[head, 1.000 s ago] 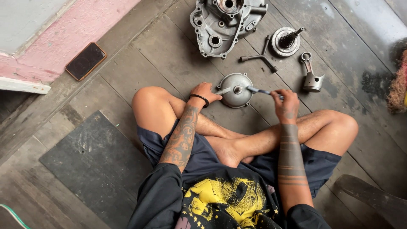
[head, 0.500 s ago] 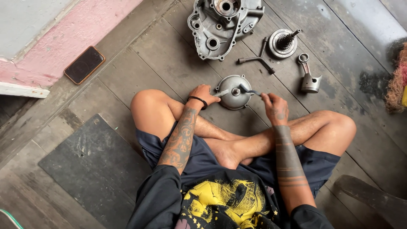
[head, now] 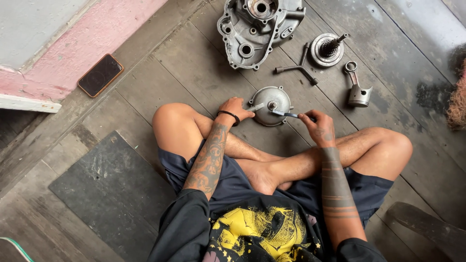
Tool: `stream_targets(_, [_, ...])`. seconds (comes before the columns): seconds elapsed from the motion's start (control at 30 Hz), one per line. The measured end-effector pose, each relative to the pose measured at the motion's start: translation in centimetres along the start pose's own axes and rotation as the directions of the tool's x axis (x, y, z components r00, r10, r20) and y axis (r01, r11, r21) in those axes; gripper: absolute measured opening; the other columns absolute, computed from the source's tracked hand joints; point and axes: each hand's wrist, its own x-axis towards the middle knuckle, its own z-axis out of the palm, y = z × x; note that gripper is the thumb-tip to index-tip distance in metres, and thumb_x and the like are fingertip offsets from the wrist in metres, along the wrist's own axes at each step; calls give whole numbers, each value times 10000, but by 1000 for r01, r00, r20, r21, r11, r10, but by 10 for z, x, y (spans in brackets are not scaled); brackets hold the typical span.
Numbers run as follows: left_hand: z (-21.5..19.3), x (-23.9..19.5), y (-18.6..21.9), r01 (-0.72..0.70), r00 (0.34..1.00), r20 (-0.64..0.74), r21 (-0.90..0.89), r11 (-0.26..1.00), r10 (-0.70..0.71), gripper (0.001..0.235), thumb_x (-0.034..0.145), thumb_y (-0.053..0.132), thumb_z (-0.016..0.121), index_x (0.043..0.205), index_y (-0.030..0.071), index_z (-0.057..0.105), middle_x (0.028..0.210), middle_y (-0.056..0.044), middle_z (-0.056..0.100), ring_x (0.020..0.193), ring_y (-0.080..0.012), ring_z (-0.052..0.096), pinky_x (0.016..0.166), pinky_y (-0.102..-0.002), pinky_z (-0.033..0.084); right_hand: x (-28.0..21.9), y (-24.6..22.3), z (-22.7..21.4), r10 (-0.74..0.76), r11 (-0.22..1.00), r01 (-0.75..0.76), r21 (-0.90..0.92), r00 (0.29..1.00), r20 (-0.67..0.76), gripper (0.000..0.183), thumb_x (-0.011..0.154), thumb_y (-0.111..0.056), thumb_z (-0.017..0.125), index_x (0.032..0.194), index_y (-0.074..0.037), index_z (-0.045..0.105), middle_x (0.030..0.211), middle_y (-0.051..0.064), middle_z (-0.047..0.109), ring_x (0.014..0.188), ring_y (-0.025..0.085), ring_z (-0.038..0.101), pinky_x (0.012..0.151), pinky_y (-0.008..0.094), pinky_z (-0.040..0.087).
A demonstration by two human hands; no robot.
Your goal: A person is sitting on a wooden floor, using a small screwdriver to scrape and clean the interior of a circular motorcycle engine component.
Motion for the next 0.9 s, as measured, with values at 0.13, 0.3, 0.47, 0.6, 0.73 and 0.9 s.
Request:
stream_targets(0.13, [4, 3, -5, 10, 1000, 14, 11, 1000, -10, 749, 770, 533, 718, 1330, 45, 626, 1447, -185, 565, 1400, -353, 491, 1073, -585, 463, 0, 11, -9, -1, 999, -3, -39, 997, -81, 308, 991, -438, 749, 1013, -133, 781, 1011, 139, 758, 1029, 401, 694, 839, 514, 540])
stream_targets(0.3, [-4, -5, 4, 13, 1000, 21, -17, 1000, -13, 825, 789, 508, 726, 1410, -10, 565, 1487, -227, 533, 1443, -361, 442, 1093, -599, 433, 1, 7, -4, -138, 990, 137, -11, 989, -44, 258, 937, -362, 787, 964, -106, 780, 962, 155, 757, 983, 420, 700, 826, 528, 541])
stream_targets(0.47, [2, -2, -3, 10, 1000, 18, -8, 1000, -10, 846, 781, 517, 726, 1423, -6, 550, 1473, -210, 545, 1405, -362, 485, 1079, -592, 445, 12, 31, 2, -199, 968, 183, -171, 977, -79, 296, 950, -488, 757, 919, -194, 764, 877, 53, 725, 947, 301, 695, 853, 403, 487])
stream_targets(0.6, [-3, -4, 2, 6, 1000, 18, -14, 1000, -6, 817, 781, 501, 730, 1398, -12, 571, 1448, -216, 562, 1385, -376, 502, 1078, -601, 450, 14, 35, -10, -174, 973, 152, -174, 978, -117, 295, 956, -507, 773, 916, -215, 787, 869, 37, 737, 905, 289, 703, 827, 393, 515])
stream_targets(0.73, [-1, -4, 1, 7, 1000, 18, 3, 1000, -7, 841, 781, 517, 729, 1418, -2, 552, 1456, -193, 557, 1391, -361, 500, 1079, -588, 450, 12, 23, -5, -244, 954, 220, -204, 965, -100, 284, 943, -500, 768, 918, -218, 775, 872, 54, 733, 944, 326, 690, 829, 437, 514])
stream_targets(0.9, [-4, -6, 5, 16, 1000, 22, 2, 1000, -16, 790, 768, 508, 728, 1358, -3, 604, 1462, -205, 550, 1381, -375, 509, 1085, -585, 450, 21, 39, -6, -261, 960, 240, -143, 954, -147, 236, 991, -434, 766, 899, -219, 732, 815, 6, 661, 882, 248, 626, 911, 393, 381])
